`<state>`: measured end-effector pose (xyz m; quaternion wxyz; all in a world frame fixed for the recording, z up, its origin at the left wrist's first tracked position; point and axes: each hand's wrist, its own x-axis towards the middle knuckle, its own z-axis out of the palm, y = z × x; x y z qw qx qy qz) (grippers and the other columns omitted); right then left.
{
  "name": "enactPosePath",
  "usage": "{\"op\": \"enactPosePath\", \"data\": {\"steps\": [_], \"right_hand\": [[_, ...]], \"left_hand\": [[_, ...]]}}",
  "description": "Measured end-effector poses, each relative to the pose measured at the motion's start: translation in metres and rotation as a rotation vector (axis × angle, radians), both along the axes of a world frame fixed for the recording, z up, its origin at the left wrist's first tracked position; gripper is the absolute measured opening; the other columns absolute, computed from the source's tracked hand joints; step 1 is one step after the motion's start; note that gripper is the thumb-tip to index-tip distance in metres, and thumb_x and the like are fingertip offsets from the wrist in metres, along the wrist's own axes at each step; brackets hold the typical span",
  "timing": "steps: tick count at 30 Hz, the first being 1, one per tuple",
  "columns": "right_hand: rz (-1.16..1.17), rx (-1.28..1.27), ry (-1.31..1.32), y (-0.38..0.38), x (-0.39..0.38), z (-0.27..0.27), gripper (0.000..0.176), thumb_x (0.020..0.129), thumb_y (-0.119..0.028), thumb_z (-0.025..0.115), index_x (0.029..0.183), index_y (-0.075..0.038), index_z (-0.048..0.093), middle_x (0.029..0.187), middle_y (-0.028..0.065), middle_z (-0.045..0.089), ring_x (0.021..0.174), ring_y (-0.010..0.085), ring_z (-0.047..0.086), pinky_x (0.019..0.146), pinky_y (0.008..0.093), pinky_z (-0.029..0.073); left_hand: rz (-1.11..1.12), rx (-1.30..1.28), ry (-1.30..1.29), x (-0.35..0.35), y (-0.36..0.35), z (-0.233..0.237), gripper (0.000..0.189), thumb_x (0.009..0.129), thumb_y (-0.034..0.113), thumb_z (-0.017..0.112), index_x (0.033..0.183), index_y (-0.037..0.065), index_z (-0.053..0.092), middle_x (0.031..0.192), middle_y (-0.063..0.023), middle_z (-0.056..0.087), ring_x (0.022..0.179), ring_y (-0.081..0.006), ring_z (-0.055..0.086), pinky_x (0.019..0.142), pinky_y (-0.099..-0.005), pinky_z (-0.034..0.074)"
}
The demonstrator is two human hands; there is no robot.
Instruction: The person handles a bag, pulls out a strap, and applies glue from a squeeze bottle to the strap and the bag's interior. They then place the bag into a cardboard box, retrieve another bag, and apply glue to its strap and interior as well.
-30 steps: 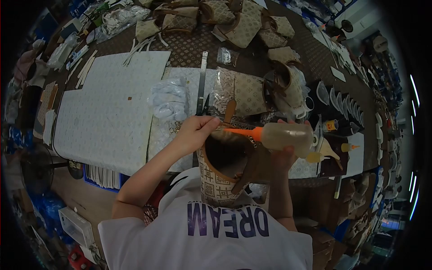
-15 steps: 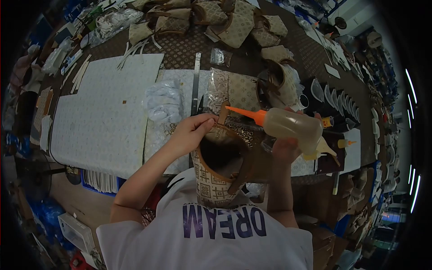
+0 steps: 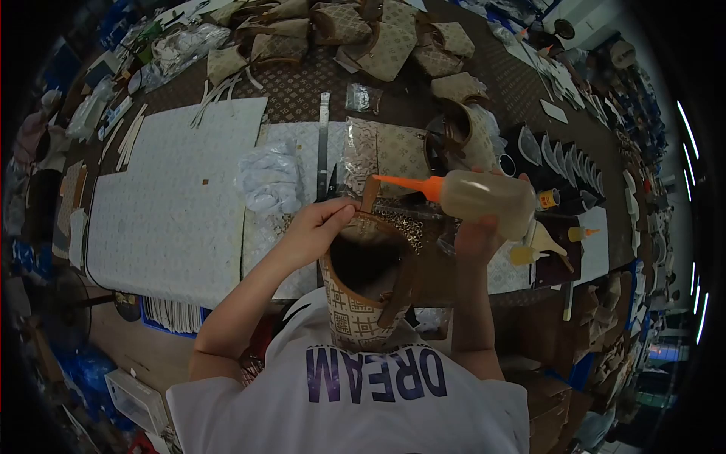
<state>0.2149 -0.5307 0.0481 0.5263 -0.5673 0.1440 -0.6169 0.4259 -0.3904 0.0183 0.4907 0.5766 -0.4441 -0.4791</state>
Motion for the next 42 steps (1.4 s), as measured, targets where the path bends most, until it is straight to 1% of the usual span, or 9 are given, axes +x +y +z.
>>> {"op": "enactPosePath", "data": {"steps": [6, 16, 21, 24, 27, 34, 40, 41, 42], "right_hand": [[-0.247, 0.238, -0.586, -0.025, -0.084, 0.02, 0.066, 0.088, -0.045, 0.057, 0.136, -0.008, 0.03, 0.13, 0.011, 0.045, 0.121, 0.0288, 0.046, 0.104, 0.0431, 0.039], [-0.667, 0.402, -0.712, 0.012, -0.23, -0.031, 0.058, 0.093, -0.036, 0.053, 0.13, 0.004, 0.035, 0.131, 0.015, 0.045, 0.121, 0.028, 0.047, 0.104, 0.0406, 0.04], [-0.777, 0.422, -0.763, 0.024, -0.25, -0.048, 0.056, 0.091, -0.034, 0.056, 0.129, 0.003, 0.037, 0.13, 0.0144, 0.045, 0.121, 0.0266, 0.046, 0.104, 0.039, 0.04], [-0.817, 0.413, -0.699, 0.021, -0.247, -0.049, 0.057, 0.092, -0.036, 0.054, 0.13, 0.002, 0.036, 0.129, 0.0139, 0.045, 0.122, 0.0267, 0.045, 0.103, 0.0375, 0.041], [-0.892, 0.437, -0.589, 0.012, -0.252, -0.05, 0.06, 0.092, -0.037, 0.055, 0.133, 0.001, 0.033, 0.131, 0.0141, 0.042, 0.123, 0.0274, 0.043, 0.104, 0.0383, 0.041], [-1.082, 0.364, -0.493, -0.027, -0.254, -0.055, 0.066, 0.09, -0.038, 0.057, 0.135, 0.001, 0.029, 0.132, 0.0147, 0.04, 0.124, 0.0282, 0.042, 0.106, 0.0387, 0.04], [-1.373, 0.584, -0.555, -0.07, -0.125, 0.029, 0.065, 0.09, -0.036, 0.058, 0.134, 0.004, 0.031, 0.13, 0.0165, 0.042, 0.123, 0.0299, 0.043, 0.106, 0.0396, 0.04], [-1.361, 0.586, -0.551, -0.071, -0.123, 0.026, 0.065, 0.09, -0.035, 0.058, 0.134, 0.004, 0.03, 0.13, 0.0166, 0.042, 0.123, 0.03, 0.043, 0.106, 0.0396, 0.04], [-1.339, 0.58, -0.548, -0.071, -0.121, 0.023, 0.065, 0.09, -0.035, 0.057, 0.134, 0.004, 0.03, 0.131, 0.0167, 0.042, 0.123, 0.03, 0.043, 0.106, 0.0396, 0.04]], "left_hand": [[-0.401, 0.25, -0.327, 0.044, -0.017, 0.01, 0.028, 0.095, 0.022, 0.05, 0.099, -0.002, 0.062, 0.078, 0.0015, 0.061, 0.071, -0.0055, 0.05, 0.063, -0.0222, 0.041], [0.47, 0.137, 0.018, 0.113, -0.178, -0.026, 0.025, 0.093, 0.022, 0.052, 0.108, 0.003, 0.059, 0.087, -0.0036, 0.062, 0.072, -0.0131, 0.06, 0.062, -0.0289, 0.054], [0.596, -0.176, 0.183, 0.083, -0.295, -0.12, 0.013, 0.091, 0.012, 0.056, 0.101, 0.007, 0.05, 0.09, -0.0046, 0.056, 0.069, -0.0146, 0.056, 0.061, -0.0299, 0.053], [0.63, -0.166, -0.259, 0.075, -0.344, -0.219, 0.031, 0.087, 0.006, 0.057, 0.116, 0.004, 0.046, 0.104, -0.0091, 0.057, 0.086, -0.0194, 0.058, 0.065, -0.0316, 0.051], [0.355, -0.115, -0.092, 0.079, -0.356, -0.276, 0.046, 0.078, -0.006, 0.055, 0.122, 0.001, 0.046, 0.107, -0.0101, 0.06, 0.087, -0.02, 0.06, 0.075, -0.0317, 0.05], [0.536, -0.273, -0.611, 0.179, -0.423, -0.186, 0.038, 0.079, -0.003, 0.044, 0.114, 0.001, 0.058, 0.088, -0.0117, 0.064, 0.077, -0.0186, 0.062, 0.067, -0.0315, 0.048], [0.437, 0.167, 0.049, 0.197, -0.552, -0.167, 0.061, 0.09, 0.022, 0.055, 0.141, 0.006, 0.027, 0.119, -0.0155, 0.044, 0.081, -0.024, 0.063, 0.059, -0.0333, 0.05], [0.392, 0.244, 0.041, 0.199, -0.558, -0.171, 0.065, 0.089, 0.027, 0.059, 0.14, 0.002, 0.027, 0.139, -0.0173, 0.03, 0.089, -0.0253, 0.062, 0.066, -0.0347, 0.052], [0.35, 0.127, -0.104, 0.204, -0.558, -0.174, 0.05, 0.089, 0.039, 0.059, 0.12, 0.0, 0.052, 0.117, -0.0152, 0.048, 0.088, -0.0246, 0.06, 0.071, -0.0362, 0.048]]}}
